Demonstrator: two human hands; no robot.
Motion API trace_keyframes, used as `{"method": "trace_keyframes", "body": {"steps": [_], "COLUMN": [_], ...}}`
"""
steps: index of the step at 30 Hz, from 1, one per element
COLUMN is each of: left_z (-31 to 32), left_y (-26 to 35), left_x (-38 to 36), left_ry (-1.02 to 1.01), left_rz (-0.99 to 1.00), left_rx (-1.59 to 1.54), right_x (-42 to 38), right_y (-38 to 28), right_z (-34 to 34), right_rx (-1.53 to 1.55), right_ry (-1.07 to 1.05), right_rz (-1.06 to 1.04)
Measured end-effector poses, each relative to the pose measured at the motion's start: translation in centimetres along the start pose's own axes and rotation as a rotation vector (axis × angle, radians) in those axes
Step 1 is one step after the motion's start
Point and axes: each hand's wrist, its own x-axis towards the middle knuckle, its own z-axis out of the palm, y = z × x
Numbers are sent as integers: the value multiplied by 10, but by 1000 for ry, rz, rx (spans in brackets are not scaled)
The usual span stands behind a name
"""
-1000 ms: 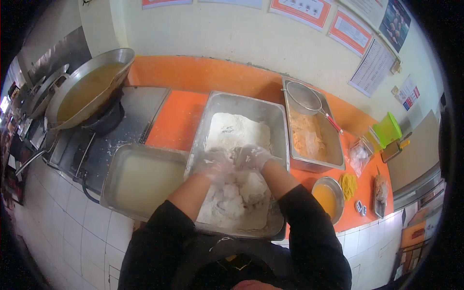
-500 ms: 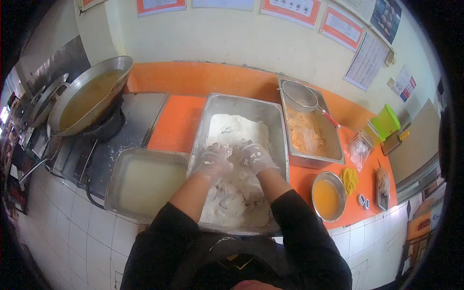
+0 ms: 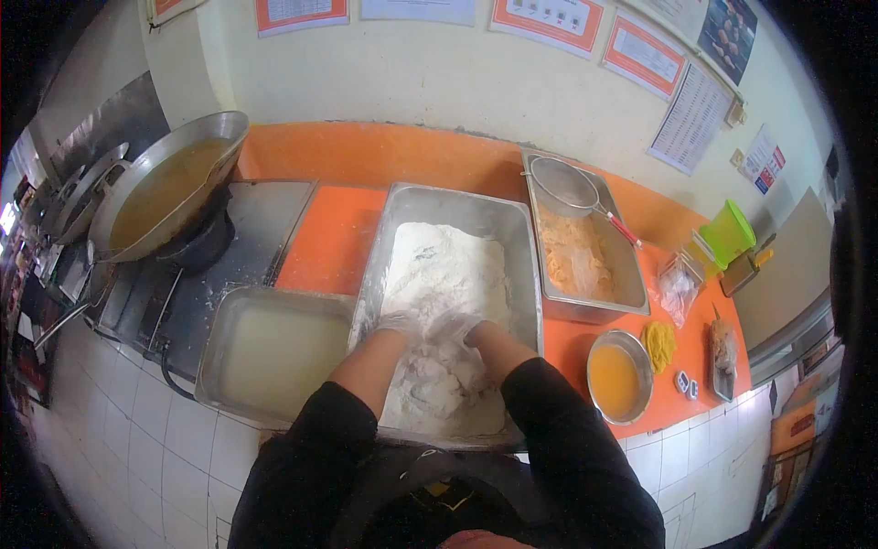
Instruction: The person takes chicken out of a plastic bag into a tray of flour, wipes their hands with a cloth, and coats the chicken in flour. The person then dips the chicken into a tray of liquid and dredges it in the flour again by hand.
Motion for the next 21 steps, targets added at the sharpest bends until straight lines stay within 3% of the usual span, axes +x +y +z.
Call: {"method": "trace_keyframes", "body": {"steps": [4, 7, 10, 13, 14, 17, 20, 21], "left_z": [0, 10, 2, 9, 1, -11, -5, -6], "left_y": [-2, -16, -18, 6, 12, 16, 5, 5], "left_x": [4, 19, 24, 6, -2, -10, 3, 2], "left_ry": [51, 231, 113, 178, 133, 36, 67, 113], "left_rz": [-25, -7, 191, -287, -248, -160, -102, -76], "left_rx": [14, -50, 56, -355, -306, -227, -219, -192], "right_x": [1, 2, -1, -9, -10, 29, 3, -5], "right_y": [13, 6, -9, -20, -17, 37, 22, 21], "right_z": [-16, -37, -33, -34, -35, 24, -27, -36], "right_rx": [120, 125, -15, -64, -46, 54, 154, 161], "right_ry": [182, 339, 210, 86, 98, 491, 530, 432], "right_rz": [63, 122, 136, 135, 133, 165, 315, 289]}}
